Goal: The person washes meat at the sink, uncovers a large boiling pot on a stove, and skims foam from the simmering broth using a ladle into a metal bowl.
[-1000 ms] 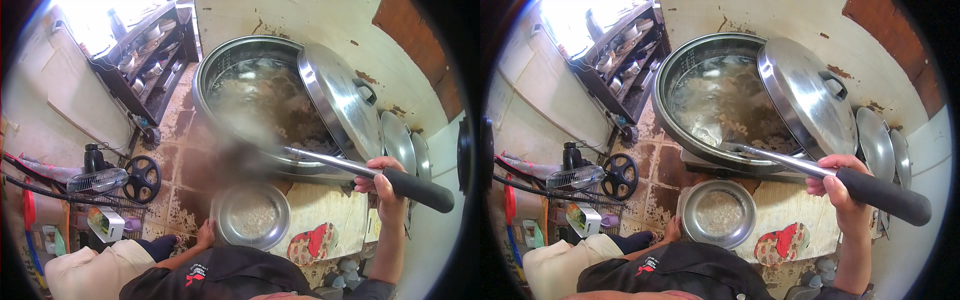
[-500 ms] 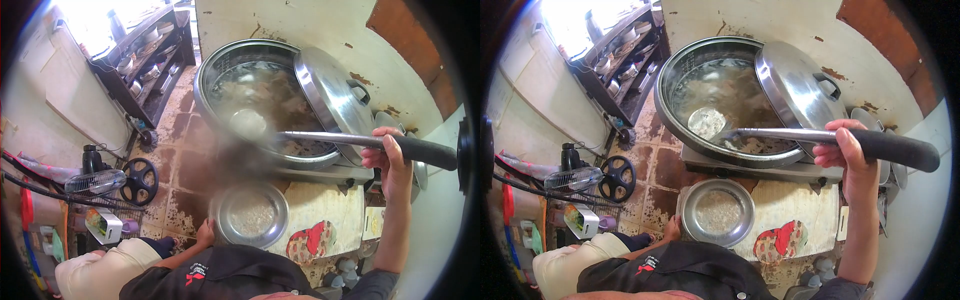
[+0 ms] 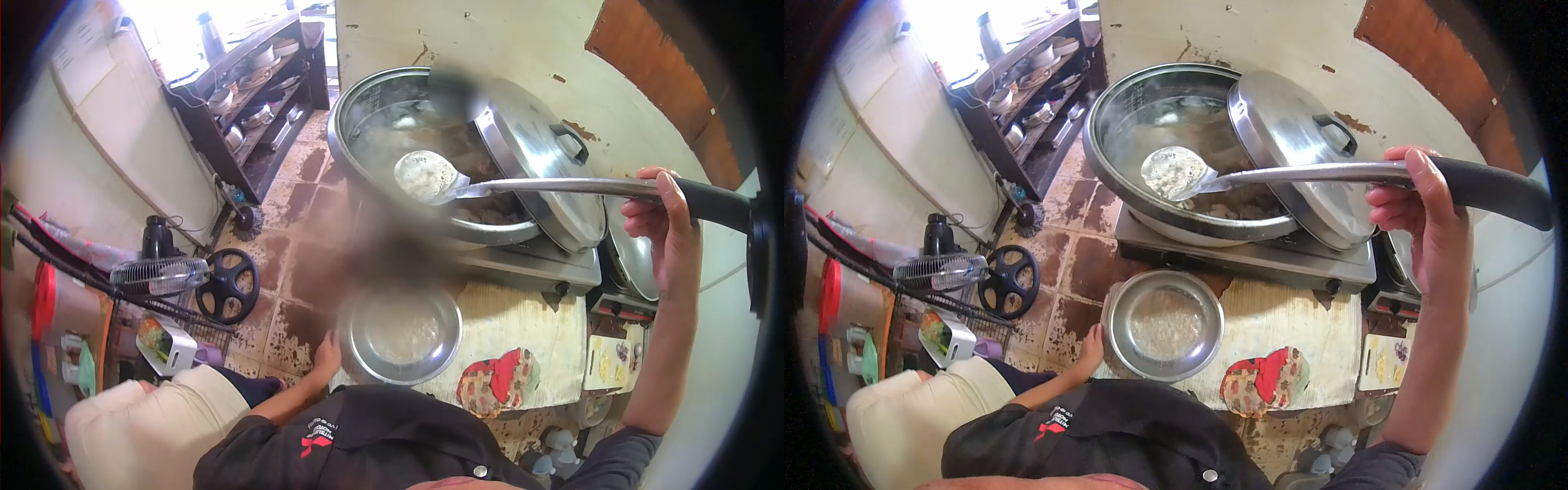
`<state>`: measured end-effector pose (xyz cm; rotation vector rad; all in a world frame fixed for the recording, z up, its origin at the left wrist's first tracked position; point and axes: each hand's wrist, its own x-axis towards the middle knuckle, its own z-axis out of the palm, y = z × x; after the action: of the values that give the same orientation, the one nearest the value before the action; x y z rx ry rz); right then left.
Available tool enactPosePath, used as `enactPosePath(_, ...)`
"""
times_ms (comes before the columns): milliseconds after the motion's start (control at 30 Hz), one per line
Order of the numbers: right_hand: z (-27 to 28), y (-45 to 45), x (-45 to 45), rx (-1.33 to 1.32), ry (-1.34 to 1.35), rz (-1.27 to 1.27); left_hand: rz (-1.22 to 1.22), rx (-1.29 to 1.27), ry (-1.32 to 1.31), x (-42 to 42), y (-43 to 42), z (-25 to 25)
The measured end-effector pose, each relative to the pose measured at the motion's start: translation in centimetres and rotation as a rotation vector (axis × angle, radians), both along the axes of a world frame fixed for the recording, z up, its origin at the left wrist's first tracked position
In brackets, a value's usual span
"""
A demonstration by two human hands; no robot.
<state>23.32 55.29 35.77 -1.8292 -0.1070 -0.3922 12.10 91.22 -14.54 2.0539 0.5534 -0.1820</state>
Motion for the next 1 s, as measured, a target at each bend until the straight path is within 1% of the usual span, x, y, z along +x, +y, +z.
enactPosePath(100, 0.7, -1.3, -1.3, 0.020, -0.001, 0.042, 0.191, -0.086, -0.069, 0.4, 0.7, -1.6)
enactPosePath(167, 1.0, -2.6, -2.1, 0.039, 0.006, 0.059, 0.433, -0.505, -0.264, 1.0, 1.7, -2.7)
enactPosePath(233, 1.4, -4.1, -2.9, 0.038, 0.021, 0.096, 0.502, -0.346, -0.294, 0.8, 2.5, 0.6)
enactPosePath(300, 1.4, -5.3, -3.6, 0.042, 0.034, 0.126, 0.547, -0.307, -0.375, 0.4, 3.2, 2.2)
enactPosePath(400, 0.6, -6.7, -4.7, 0.057, 0.054, 0.157, 0.582, -0.417, -0.388, -1.3, 2.0, 7.8)
enactPosePath(500, -1.3, -7.9, -6.1, 0.079, 0.095, 0.180, 0.607, -0.521, -0.440, -2.9, 1.6, 10.3)
enactPosePath(700, -8.4, -8.1, -9.1, 0.113, 0.215, 0.225, 0.576, -0.532, -0.375, -4.8, -0.2, 12.3)
enactPosePath(733, -10.1, -8.1, -9.4, 0.110, 0.236, 0.238, 0.559, -0.533, -0.357, -4.9, -0.4, 12.6)
enactPosePath(767, -11.9, -8.0, -9.6, 0.104, 0.233, 0.245, 0.538, -0.522, -0.354, -4.8, -0.3, 11.8)
enactPosePath(867, -17.1, -7.6, -10.6, 0.123, 0.300, 0.291, 0.457, -0.588, -0.336, -4.9, -1.8, 13.2)
enactPosePath(900, -19.0, -7.3, -11.0, 0.143, 0.286, 0.317, 0.385, -0.606, -0.300, -4.8, -1.2, 12.4)
enactPosePath(933, -20.8, -7.0, -11.4, 0.163, 0.272, 0.345, 0.393, -0.613, -0.284, -4.6, -1.4, 12.2)
enactPosePath(1000, -22.6, -6.6, -12.1, -0.097, 0.187, 0.407, 0.412, -0.622, -0.249, -4.3, -2.2, 12.1)
